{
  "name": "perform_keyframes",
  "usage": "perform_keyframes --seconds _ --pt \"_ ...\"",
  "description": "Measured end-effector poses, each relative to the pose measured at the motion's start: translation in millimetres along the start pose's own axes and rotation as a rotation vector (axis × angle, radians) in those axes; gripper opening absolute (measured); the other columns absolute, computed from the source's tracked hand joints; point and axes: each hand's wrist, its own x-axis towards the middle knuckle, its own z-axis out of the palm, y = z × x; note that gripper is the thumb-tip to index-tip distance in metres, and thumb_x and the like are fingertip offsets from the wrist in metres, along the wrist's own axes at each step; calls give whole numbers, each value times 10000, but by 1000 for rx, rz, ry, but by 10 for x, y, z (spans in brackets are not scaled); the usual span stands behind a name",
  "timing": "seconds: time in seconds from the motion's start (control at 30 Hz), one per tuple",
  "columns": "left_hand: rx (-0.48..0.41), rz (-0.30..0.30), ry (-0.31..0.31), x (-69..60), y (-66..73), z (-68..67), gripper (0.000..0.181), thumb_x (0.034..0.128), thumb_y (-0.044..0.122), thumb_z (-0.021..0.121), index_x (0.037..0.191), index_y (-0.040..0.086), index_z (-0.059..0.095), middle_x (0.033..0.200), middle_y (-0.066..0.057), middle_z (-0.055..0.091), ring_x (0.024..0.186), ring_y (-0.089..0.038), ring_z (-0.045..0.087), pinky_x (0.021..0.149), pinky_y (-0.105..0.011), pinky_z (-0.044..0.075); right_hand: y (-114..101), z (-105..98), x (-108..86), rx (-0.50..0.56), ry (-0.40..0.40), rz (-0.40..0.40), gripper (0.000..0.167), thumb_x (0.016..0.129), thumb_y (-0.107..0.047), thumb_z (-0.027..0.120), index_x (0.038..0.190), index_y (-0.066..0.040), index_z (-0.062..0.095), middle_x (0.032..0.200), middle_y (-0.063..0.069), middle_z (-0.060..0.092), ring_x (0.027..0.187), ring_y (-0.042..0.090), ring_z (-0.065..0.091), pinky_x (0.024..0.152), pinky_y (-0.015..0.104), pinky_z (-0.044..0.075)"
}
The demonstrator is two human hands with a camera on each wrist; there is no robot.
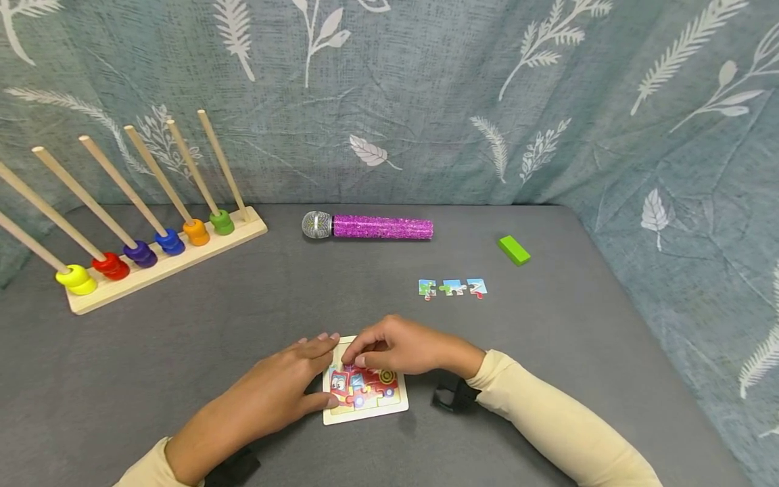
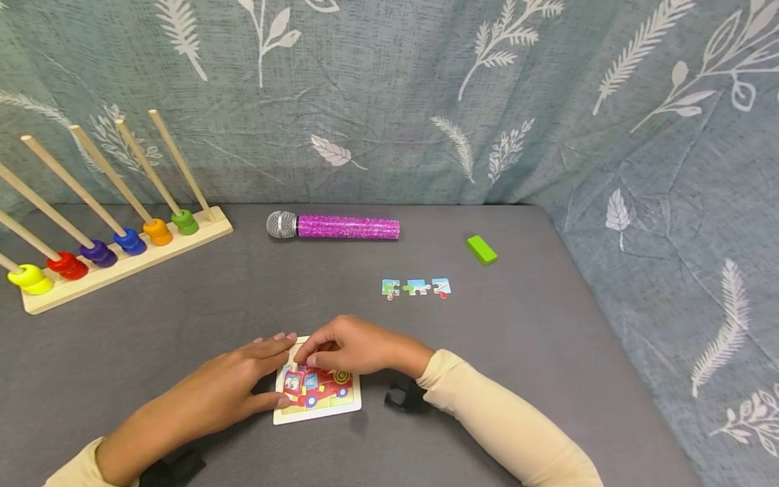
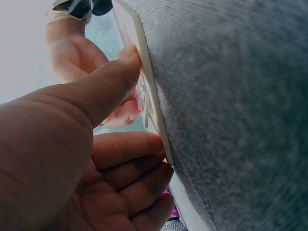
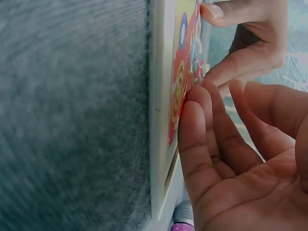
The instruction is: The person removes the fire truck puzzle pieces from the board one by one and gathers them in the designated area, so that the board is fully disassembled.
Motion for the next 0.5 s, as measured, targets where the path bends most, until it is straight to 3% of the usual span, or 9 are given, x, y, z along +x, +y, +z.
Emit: perform_keyframes --seconds 0.27,0.5 --pt "2 14 13 -6 -8 -4 658 832 329 774 1335 -37 561 1420 -162 496 1283 -351 480 1013 -520 400 -11 27 39 17 -2 -36 208 952 -7 589 1139 20 676 1060 69 684 896 34 617 818 243 525" --pt "-1 30 29 -6 -24 14 653 824 333 779 1321 -37 574 1407 -172 506 1273 -360 488 1012 -524 398 -33 49 66 42 -11 -5 254 901 59 620 1148 17 663 1052 56 674 873 27 610 807 245 531"
